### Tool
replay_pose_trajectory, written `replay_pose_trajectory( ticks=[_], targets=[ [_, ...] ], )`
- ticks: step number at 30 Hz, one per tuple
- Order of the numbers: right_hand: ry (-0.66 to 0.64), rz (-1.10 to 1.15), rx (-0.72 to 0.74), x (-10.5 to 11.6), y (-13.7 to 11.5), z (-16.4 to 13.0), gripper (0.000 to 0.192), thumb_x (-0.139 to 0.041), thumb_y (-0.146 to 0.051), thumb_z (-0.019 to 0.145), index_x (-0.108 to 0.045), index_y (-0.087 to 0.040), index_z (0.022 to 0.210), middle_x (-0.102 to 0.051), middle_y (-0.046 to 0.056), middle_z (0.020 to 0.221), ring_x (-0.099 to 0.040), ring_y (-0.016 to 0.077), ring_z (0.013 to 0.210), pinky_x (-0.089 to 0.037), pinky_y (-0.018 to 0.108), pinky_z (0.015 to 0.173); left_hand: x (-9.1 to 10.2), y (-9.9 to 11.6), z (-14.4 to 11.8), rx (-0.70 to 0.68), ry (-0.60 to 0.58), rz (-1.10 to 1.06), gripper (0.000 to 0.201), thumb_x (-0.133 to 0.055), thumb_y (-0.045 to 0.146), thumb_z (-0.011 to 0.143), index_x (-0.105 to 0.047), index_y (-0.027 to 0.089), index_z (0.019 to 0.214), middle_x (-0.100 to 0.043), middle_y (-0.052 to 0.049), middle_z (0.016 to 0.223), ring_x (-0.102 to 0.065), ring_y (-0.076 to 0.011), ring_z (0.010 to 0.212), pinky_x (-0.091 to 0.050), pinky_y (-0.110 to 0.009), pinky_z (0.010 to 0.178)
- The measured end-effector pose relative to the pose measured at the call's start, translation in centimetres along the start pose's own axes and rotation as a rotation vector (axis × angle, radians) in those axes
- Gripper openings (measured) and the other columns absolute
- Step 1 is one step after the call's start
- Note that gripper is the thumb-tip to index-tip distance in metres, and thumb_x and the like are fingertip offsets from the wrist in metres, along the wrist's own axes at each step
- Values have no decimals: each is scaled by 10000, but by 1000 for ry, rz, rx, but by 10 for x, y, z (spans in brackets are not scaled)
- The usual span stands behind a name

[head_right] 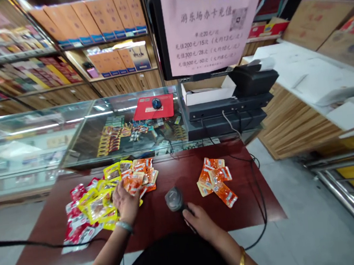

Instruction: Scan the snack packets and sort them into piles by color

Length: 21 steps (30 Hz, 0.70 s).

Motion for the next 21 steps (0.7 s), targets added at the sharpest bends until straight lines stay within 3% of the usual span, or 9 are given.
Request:
replay_pose_trajectory(
  ticks=[2,7,12,16,21],
  targets=[
    [61,29,-2,9,5,-4,522,-554,-700,791,-571,-183,857,-480,-45,590,-385,91,485,-295,191,423,-13,27,-2,-181,-37,101,616,-610,396,808,-409,210,1359,-417,-139,1431,-327,-320,1357,-256,-498,1099],
    [186,170,-36,34,19,-20,562,-553,-715,780,-573,-184,962,-466,-65,543,-352,76,429,-260,183,395,-102,101,-39,-490,-478,93,344,-598,373,832,-607,219,1140,-611,-100,1176,-525,-264,1121,-378,-398,982],
    [353,291,-21,58,23,-41,640,-608,-731,721,-591,-168,1026,-444,-75,515,-354,72,415,-267,181,389,-168,181,-82,-705,-742,61,308,-624,344,825,-636,236,1114,-644,-76,1108,-542,-234,1054,-382,-351,919],
    [446,374,-71,66,36,-57,694,-630,-746,687,-582,-172,1074,-479,-66,519,-368,68,397,-265,176,379,-202,229,-104,-811,-835,121,419,-655,369,795,-617,219,1185,-626,-102,1140,-532,-257,1060,-383,-365,907],
    [559,387,-79,71,48,-68,703,-652,-762,643,-613,-183,1040,-499,-49,518,-420,89,409,-288,188,376,-226,256,-126,-902,-826,219,524,-686,435,743,-599,191,1198,-579,-152,1199,-489,-307,1107,-372,-418,910]
  ],
)
Point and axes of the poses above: each hand's wrist, its own z-axis towards the middle knuckle, its own x-axis out of the back of the hand, y = z × x, the point moved 6 cm from there along z, towards the middle knuckle
